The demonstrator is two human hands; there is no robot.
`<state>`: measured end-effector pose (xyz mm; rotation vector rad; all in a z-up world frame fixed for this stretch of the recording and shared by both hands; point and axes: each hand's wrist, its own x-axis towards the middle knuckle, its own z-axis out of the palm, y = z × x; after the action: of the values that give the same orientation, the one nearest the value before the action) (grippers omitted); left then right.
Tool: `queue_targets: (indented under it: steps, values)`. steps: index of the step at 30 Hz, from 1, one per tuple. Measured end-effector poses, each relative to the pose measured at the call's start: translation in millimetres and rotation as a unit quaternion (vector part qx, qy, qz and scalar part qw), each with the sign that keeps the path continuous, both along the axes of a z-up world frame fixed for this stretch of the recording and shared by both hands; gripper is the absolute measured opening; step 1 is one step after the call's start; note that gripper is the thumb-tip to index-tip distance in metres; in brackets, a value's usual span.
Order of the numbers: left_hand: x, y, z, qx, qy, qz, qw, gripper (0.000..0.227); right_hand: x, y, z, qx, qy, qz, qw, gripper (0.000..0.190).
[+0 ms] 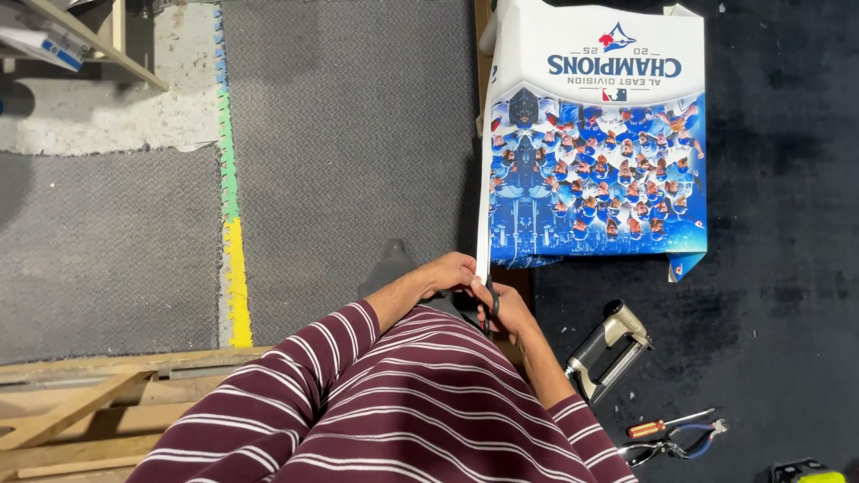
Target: Attaching a poster to a wooden stretcher frame using a staple gun and trimming the excess edges with scissors.
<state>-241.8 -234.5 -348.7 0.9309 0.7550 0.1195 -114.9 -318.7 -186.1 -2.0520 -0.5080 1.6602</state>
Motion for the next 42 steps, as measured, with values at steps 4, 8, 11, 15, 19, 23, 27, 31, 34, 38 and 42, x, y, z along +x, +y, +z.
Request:
queue_targets:
  steps: [4, 8, 11, 15, 19, 23, 27, 31, 34, 38, 42]
  values:
    - [-9.0, 20.2, 34.6, -0.008, 0.002, -0.053, 0.999, 0.006, -0.1, 9.8, 1.9, -0.023, -0.005, 0.012, 1.000, 0.052]
    - [-9.4, 37.5, 48.6, -0.011, 0.012, -0.123, 0.992, 0.006, -4.4, 15.0, 7.8, -0.014, -0.039, 0.007, 0.999, 0.048]
    - [-11.8, 45.0, 51.5, -0.010, 0.011, -0.156, 0.988, 0.008, -10.1, 18.2, 11.9, -0.014, -0.041, 0.002, 0.999, 0.048]
    - [-5.5, 42.7, 33.6, -0.014, 0.001, -0.180, 0.984, 0.009, -7.3, 24.7, 2.4, -0.031, -0.021, -0.009, 0.999, 0.054]
    - [-10.8, 44.4, 45.5, -0.026, -0.002, -0.188, 0.982, 0.010, -9.0, 25.7, 1.2, -0.038, -0.011, -0.021, 0.999, 0.054]
    - [-10.6, 49.2, 44.7, -0.031, 0.001, -0.191, 0.981, 0.013, -10.6, 35.2, 7.6, -0.019, -0.042, -0.011, 0.999, 0.047]
    - [-16.0, 50.1, 53.8, -0.038, -0.001, -0.197, 0.980, 0.015, -13.7, 37.0, 12.8, -0.027, -0.041, -0.005, 0.999, 0.045]
    - [-15.9, 49.0, 51.7, -0.031, -0.010, -0.195, 0.980, 0.014, -4.3, 48.6, 15.1, -0.049, -0.039, 0.019, 0.998, 0.050]
    - [-16.4, 50.5, 52.3, -0.034, -0.019, -0.187, 0.982, 0.016, -4.1, 56.7, 18.7, -0.063, -0.029, 0.024, 0.997, 0.049]
    - [-18.0, 52.8, 53.9, -0.024, -0.025, -0.191, 0.981, 0.017, -6.4, 55.6, 15.1, -0.045, -0.038, 0.015, 0.998, 0.043]
    - [-20.2, 54.2, 59.3, -0.020, -0.035, -0.198, 0.979, 0.016, -4.7, 60.1, 10.6, -0.039, -0.020, 0.011, 0.999, 0.052]
